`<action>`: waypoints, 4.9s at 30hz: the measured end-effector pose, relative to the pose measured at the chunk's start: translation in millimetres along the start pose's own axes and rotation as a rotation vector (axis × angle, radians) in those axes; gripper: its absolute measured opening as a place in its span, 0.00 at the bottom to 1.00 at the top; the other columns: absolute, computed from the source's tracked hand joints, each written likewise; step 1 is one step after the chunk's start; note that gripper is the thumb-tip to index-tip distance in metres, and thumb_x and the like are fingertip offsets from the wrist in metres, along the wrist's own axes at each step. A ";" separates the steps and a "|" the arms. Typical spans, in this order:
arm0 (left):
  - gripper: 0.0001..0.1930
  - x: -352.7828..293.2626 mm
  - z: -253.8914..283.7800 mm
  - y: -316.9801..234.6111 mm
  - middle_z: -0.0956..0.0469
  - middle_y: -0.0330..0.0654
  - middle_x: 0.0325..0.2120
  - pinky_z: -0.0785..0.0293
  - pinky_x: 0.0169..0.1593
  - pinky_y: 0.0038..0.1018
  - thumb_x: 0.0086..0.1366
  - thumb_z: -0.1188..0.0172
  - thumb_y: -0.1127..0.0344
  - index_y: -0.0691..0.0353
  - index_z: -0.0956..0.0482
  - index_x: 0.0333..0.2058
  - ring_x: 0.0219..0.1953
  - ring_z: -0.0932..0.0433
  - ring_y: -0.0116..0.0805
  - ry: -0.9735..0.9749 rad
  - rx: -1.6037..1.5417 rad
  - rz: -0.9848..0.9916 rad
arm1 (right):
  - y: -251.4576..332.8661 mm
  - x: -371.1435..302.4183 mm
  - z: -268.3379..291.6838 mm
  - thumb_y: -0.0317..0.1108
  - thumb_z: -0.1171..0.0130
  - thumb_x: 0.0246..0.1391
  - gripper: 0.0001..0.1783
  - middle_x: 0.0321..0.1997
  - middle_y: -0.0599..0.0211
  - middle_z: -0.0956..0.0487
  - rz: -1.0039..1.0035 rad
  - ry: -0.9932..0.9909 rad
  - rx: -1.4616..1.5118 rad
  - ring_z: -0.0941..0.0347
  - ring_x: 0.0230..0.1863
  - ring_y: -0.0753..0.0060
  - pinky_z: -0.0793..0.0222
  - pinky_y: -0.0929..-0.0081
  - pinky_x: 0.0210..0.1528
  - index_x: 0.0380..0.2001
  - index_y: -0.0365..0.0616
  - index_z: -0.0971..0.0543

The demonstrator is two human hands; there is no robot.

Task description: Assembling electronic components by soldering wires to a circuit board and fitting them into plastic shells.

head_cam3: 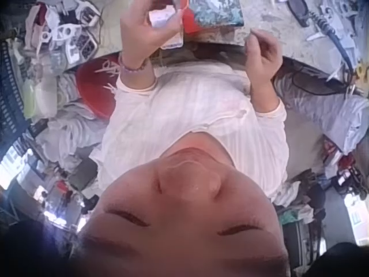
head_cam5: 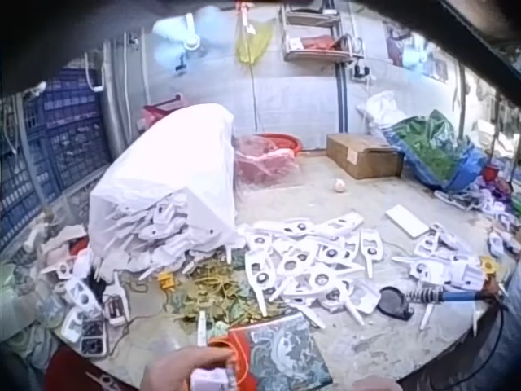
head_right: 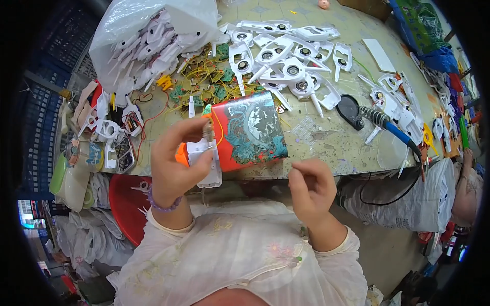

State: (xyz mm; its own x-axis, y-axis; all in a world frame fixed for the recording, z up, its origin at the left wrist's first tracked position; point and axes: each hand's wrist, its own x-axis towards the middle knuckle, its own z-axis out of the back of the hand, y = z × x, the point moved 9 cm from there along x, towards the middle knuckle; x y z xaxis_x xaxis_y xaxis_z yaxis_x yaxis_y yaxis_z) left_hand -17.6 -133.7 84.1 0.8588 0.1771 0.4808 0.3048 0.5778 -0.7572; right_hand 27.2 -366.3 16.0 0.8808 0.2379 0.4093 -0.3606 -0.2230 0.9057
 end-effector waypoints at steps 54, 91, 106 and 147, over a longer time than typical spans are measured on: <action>0.06 -17.3 15.0 30.5 0.19 0.39 0.26 0.32 0.47 0.33 0.57 0.38 0.71 0.64 0.19 0.34 0.30 0.21 0.29 0.180 -0.510 0.270 | 72.0 47.6 -142.1 0.25 0.39 0.34 0.16 0.35 0.63 0.19 0.890 0.482 -0.435 0.28 0.29 0.66 0.30 0.75 0.30 0.34 0.41 0.20; 0.07 -27.1 43.6 33.2 0.18 0.35 0.27 0.38 0.53 0.34 0.53 0.35 0.74 0.59 0.17 0.33 0.30 0.21 0.25 -0.098 -0.063 0.065 | 8.0 107.0 -59.6 0.16 0.39 0.42 0.13 0.41 0.65 0.23 0.367 0.466 -0.600 0.24 0.40 0.67 0.28 0.76 0.38 0.33 0.43 0.21; 0.04 -7.1 5.6 6.3 0.20 0.36 0.24 0.36 0.46 0.32 0.51 0.35 0.70 0.57 0.18 0.27 0.28 0.23 0.31 0.009 0.199 -0.038 | 51.9 51.5 -85.0 0.39 0.32 0.43 0.14 0.31 0.64 0.25 0.379 0.503 -0.734 0.30 0.32 0.62 0.35 0.68 0.35 0.30 0.42 0.22; 0.05 40.9 -54.0 -16.5 0.19 0.38 0.31 0.25 0.39 0.30 0.46 0.36 0.71 0.62 0.18 0.25 0.33 0.21 0.37 0.458 0.311 -0.293 | 0.6 114.2 -73.1 0.27 0.45 0.49 0.13 0.36 0.59 0.23 0.434 0.472 -0.538 0.28 0.41 0.54 0.32 0.64 0.43 0.41 0.44 0.26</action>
State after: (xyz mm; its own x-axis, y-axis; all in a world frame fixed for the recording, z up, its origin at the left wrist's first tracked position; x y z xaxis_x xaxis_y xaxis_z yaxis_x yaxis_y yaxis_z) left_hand 34.7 -179.0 92.4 0.8680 -0.3437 0.3585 0.4796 0.7676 -0.4251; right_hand 105.2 -270.1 71.4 0.4519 0.6326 0.6290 -0.8411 0.0672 0.5367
